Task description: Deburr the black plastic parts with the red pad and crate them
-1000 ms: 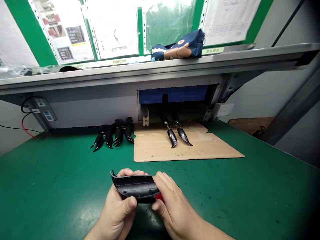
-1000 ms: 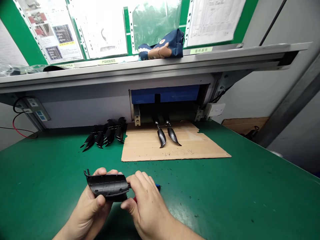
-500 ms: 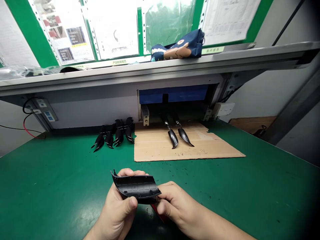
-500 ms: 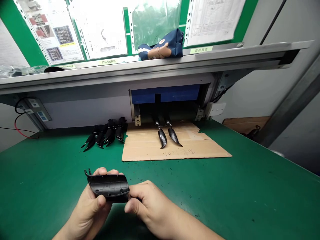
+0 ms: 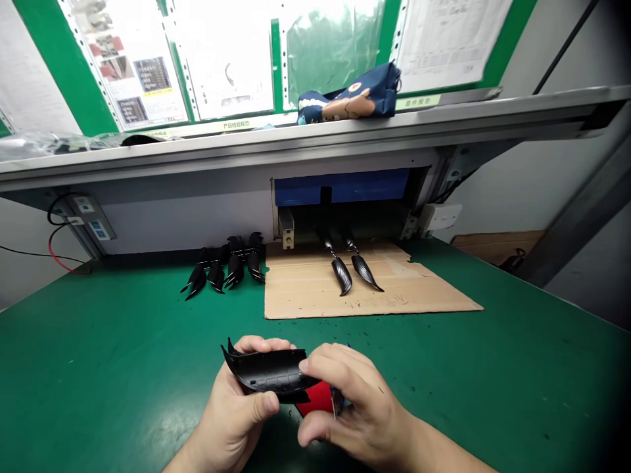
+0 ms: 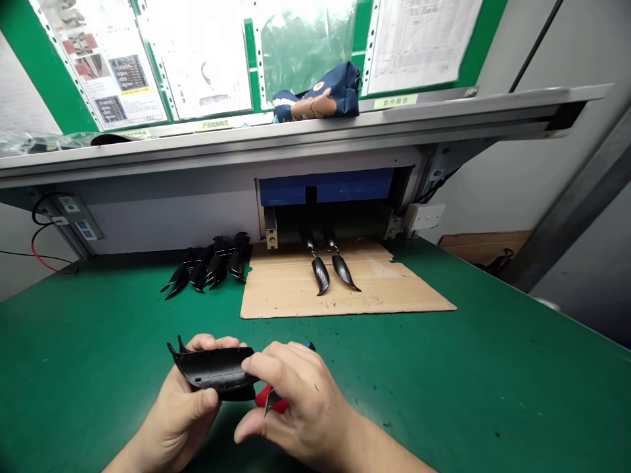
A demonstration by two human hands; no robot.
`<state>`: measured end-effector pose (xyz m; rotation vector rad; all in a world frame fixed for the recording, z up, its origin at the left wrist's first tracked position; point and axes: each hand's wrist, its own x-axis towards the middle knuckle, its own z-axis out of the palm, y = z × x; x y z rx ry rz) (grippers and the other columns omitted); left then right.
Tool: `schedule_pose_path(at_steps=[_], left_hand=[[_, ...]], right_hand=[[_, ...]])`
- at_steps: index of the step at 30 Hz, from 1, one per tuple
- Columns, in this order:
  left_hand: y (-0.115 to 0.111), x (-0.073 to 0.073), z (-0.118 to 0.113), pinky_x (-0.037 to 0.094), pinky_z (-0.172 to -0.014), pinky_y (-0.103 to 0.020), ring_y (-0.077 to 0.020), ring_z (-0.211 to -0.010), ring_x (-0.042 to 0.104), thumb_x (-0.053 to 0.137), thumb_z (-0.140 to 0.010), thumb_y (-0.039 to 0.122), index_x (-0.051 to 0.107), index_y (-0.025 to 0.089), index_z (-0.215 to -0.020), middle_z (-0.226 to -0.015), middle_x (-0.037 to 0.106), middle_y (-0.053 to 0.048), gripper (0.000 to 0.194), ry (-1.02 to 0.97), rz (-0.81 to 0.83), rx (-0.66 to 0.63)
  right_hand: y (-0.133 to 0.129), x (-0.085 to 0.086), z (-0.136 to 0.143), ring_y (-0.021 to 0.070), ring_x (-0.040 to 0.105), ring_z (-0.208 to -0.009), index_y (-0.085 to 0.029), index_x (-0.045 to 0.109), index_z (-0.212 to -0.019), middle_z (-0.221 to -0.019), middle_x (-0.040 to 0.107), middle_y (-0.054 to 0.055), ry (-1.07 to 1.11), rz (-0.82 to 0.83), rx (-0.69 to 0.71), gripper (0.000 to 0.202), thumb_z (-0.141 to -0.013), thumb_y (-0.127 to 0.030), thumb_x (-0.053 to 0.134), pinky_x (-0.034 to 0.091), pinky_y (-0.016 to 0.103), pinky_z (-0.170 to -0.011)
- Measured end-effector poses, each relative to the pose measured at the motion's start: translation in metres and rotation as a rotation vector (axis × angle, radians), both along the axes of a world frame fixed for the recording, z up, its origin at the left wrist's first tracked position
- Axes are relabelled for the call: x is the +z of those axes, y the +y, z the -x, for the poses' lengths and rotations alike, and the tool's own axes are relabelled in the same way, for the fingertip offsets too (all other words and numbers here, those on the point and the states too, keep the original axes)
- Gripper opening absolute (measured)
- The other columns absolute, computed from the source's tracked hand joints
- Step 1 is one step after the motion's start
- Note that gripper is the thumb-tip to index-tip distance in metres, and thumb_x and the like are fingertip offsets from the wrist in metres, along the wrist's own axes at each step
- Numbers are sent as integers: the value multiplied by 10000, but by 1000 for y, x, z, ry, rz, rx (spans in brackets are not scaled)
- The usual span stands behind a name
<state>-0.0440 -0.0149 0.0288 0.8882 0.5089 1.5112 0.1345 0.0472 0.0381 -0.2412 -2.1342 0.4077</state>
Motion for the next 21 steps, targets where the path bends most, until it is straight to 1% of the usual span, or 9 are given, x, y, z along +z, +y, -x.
schedule_pose_path(at_steps=[4,7,10,13,15,18,21], left_hand=[[0,-1,-1,416,-993,-342,-224,-1154,515,809,-705,225,587,276,-1054,-1154,600,-39,417,7,20,-56],[2,-2,-1,373,-1031,-369,-241,-1190,494,799,-715,219,580,263,-1099,-1202,581,-68,444,-43,57,-110],[4,-2,1,322,-1058,-408,-270,-1211,482,780,-739,234,557,241,-1141,-1248,553,-110,459,-98,77,-149],[5,0,2,331,-1039,-444,-309,-1215,478,737,-784,263,532,211,-1178,-1297,510,-153,447,-129,73,-167],[6,3,2,359,-1009,-441,-318,-1215,478,693,-823,265,532,194,-1169,-1301,502,-164,388,-141,71,-163],[6,5,-3,390,-971,-428,-296,-1146,536,671,-842,273,537,181,-1144,-1230,551,-165,343,-150,64,-137],[6,2,-10,383,-975,-462,-296,-1112,556,723,-794,354,537,181,-1158,-1191,572,-167,444,-146,48,-105]], right_hand=[[0,1,0,167,477,-692,-205,532,-1091,-793,541,23,-58,31,-3,238,-1016,-425,482,344,281,-644],[1,1,-1,169,478,-686,-202,551,-1007,-783,543,22,-75,70,-4,243,-1040,-402,415,335,280,-634],[2,0,-2,168,480,-670,-202,542,-963,-784,553,17,-60,99,-49,242,-1045,-381,402,339,281,-631],[2,-1,-2,164,485,-653,-205,540,-946,-776,563,7,-7,91,-106,203,-1040,-338,419,362,275,-621],[4,-1,-3,164,515,-671,-210,549,-946,-798,579,7,14,80,-118,182,-1034,-319,432,397,266,-620],[10,-2,-6,166,576,-714,-222,570,-972,-854,608,12,4,28,-126,188,-1015,-379,475,462,246,-622],[20,-7,-11,169,623,-719,-247,608,-1009,-881,643,4,-7,-80,-156,273,-951,-509,555,513,222,-604]])
